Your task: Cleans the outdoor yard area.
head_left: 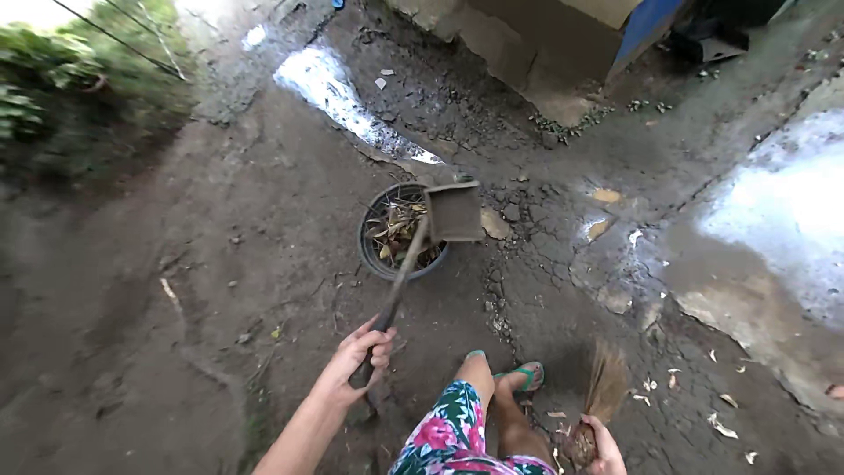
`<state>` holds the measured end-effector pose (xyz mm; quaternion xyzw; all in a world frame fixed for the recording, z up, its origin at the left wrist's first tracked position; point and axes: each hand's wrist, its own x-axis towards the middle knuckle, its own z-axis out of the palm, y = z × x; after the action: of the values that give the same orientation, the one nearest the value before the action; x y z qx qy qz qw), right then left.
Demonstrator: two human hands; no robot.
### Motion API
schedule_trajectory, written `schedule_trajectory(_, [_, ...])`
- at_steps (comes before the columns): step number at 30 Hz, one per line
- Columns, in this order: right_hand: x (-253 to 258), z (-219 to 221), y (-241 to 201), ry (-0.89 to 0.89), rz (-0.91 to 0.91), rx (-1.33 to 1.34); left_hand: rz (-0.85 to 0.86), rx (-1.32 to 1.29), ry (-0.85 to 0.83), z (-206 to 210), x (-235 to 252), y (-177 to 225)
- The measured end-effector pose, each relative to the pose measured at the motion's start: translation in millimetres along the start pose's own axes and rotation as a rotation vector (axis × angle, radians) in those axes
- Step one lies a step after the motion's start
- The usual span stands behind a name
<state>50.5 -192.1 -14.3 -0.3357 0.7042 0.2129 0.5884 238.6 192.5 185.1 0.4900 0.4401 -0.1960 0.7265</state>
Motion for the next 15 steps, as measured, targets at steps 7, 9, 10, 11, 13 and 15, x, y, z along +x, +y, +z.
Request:
schedule_trajectory(7, [-25.7, 22.0, -85.4, 0.144, -0.21, -0.155, -0.459, -0.48, -0.077, 63.5, 52.7, -3.4])
schedule_trajectory(9, [-26.9, 30.5, -120.2, 0.129, -0.266, -0.282, -0.468, -0.464, -0.056, 83.2, 67.8, -1.3])
schedule_trajectory(10, [-29.2, 36.6, -138.7, 0.109, -0.295, -0.361, -0.472, -0.449, -0.05, 92.7, 76.3, 1.1])
schedule_trajectory(11, [-32.2, 45.2, -158.1, 0.095, -0.331, -0.438, -0.478, -0.441, -0.048, 102.3, 86.1, 5.4])
schedule_trajectory(13, [-36.8, 67.4, -194.3, 0.075, -0.39, -0.601, -0.497, -0.463, -0.049, 118.2, 104.8, 16.3])
schedule_trajectory(15, [-42.2, 95.5, -232.9, 0.072, -0.415, -0.75, -0.515, -0.485, -0.044, 131.0, 116.7, 24.4])
